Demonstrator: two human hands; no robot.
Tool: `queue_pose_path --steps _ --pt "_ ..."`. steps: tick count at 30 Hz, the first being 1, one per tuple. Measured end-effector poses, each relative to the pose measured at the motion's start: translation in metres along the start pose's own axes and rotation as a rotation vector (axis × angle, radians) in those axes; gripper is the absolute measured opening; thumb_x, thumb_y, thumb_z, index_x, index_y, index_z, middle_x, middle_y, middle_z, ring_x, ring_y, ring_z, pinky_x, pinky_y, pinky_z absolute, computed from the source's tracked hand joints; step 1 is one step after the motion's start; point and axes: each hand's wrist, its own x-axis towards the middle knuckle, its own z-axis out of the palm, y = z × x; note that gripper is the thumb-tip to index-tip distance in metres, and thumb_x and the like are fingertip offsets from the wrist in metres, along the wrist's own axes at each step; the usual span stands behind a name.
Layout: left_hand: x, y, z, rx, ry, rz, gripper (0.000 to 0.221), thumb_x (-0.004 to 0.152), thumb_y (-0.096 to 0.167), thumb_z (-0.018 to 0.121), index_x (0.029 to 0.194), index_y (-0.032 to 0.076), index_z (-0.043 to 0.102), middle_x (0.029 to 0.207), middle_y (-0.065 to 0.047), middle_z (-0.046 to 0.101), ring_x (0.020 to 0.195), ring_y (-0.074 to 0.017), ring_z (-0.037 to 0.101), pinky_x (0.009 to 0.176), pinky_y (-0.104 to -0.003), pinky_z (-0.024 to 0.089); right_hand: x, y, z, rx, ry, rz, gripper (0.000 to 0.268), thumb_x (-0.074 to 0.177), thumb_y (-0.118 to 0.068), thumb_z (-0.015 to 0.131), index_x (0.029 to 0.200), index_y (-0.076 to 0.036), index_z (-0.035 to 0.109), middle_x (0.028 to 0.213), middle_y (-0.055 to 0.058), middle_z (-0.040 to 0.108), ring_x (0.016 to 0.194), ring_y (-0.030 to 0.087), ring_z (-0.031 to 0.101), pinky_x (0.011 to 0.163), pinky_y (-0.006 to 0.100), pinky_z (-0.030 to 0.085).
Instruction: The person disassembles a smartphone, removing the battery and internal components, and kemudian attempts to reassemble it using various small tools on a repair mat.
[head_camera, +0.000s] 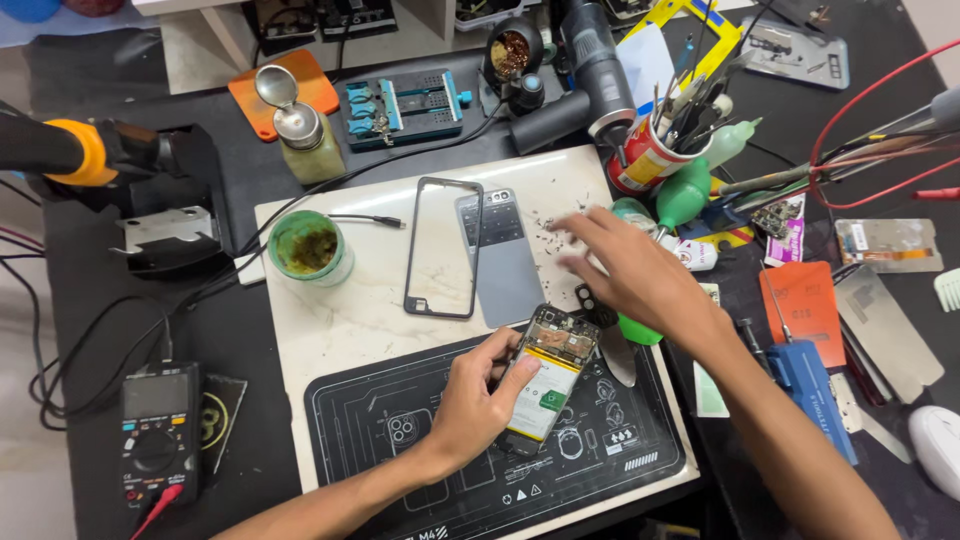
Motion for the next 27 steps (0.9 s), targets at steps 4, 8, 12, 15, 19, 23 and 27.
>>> queue_pose_path --steps 4,8,12,15,19,23,27 --pt "-0.001 -0.001 0.001 -0.010 0.005 -0.003 0.018 0.100 0.016 0.060 0.101 -0.002 0.063 0.087 -0.006 0.073 0.073 -0.0043 0.066 0.060 -0.023 0.052 -0.041 -0.007 0.002 -0.053 -0.018 0.203 0.052 0.080 -0.024 0.080 0.123 -0.008 0.055 0.094 0.015 0.066 0.082 0.032 0.069 0.070 0.046 0.054" --pt "-0.001 -0.005 0.003 -0.010 0.014 0.007 0.018 0.100 0.015 0.061 0.102 -0.002 0.064 0.088 -0.006 0.072 0.076 -0.0048 0.065 0.063 -0.023 0.053 -0.050 -0.005 0.008 0.095 -0.032 0.323 0.058 0.077 -0.020 0.082 0.125 -0.007 0.052 0.078 0.012 0.065 0.075 0.026 0.068 0.068 0.040 0.055" --pt "0.000 -0.001 0.004 -0.054 0.011 0.011 0.018 0.100 0.014 0.059 0.105 -0.003 0.063 0.093 -0.006 0.072 0.079 -0.0050 0.067 0.067 -0.023 0.056 -0.047 -0.005 -0.007 0.250 -0.016 0.257 0.041 0.086 -0.010 0.077 0.123 -0.006 0.059 0.079 0.011 0.065 0.072 0.020 0.066 0.066 0.033 0.054" --pt "0.001 0.000 0.005 -0.089 0.016 -0.048 0.019 0.100 0.015 0.058 0.108 -0.002 0.064 0.093 -0.007 0.073 0.077 -0.0061 0.068 0.065 -0.024 0.057 -0.050 0.001 -0.040 0.266 0.267 0.162 0.028 0.092 -0.005 0.075 0.118 -0.003 0.063 0.094 0.006 0.073 0.082 0.012 0.070 0.069 0.028 0.056" --pt "0.002 0.000 0.007 -0.077 0.021 -0.029 0.020 0.100 0.014 0.059 0.110 -0.003 0.065 0.095 -0.008 0.075 0.078 -0.0065 0.068 0.066 -0.023 0.056 -0.055 0.013 -0.080 0.069 0.708 0.024 0.023 0.106 0.009 0.072 0.122 0.002 0.056 0.111 0.010 0.069 0.102 0.016 0.073 0.089 0.029 0.060" --pt "0.003 -0.002 0.007 -0.074 0.017 -0.042 0.021 0.100 0.015 0.059 0.110 -0.002 0.065 0.095 -0.008 0.075 0.077 -0.0064 0.068 0.066 -0.023 0.057 -0.040 0.029 -0.091 -0.020 0.857 -0.145 0.026 0.111 0.018 0.066 0.126 0.003 0.051 0.110 0.015 0.067 0.105 0.019 0.074 0.093 0.028 0.063" --pt "0.002 -0.002 0.008 -0.061 0.024 -0.039 0.020 0.100 0.015 0.060 0.108 -0.003 0.065 0.094 -0.008 0.074 0.077 -0.0060 0.067 0.065 -0.023 0.056 -0.021 0.046 -0.082 0.068 0.820 -0.116 0.026 0.105 0.018 0.062 0.124 0.003 0.052 0.109 0.015 0.069 0.104 0.021 0.076 0.085 0.029 0.064"
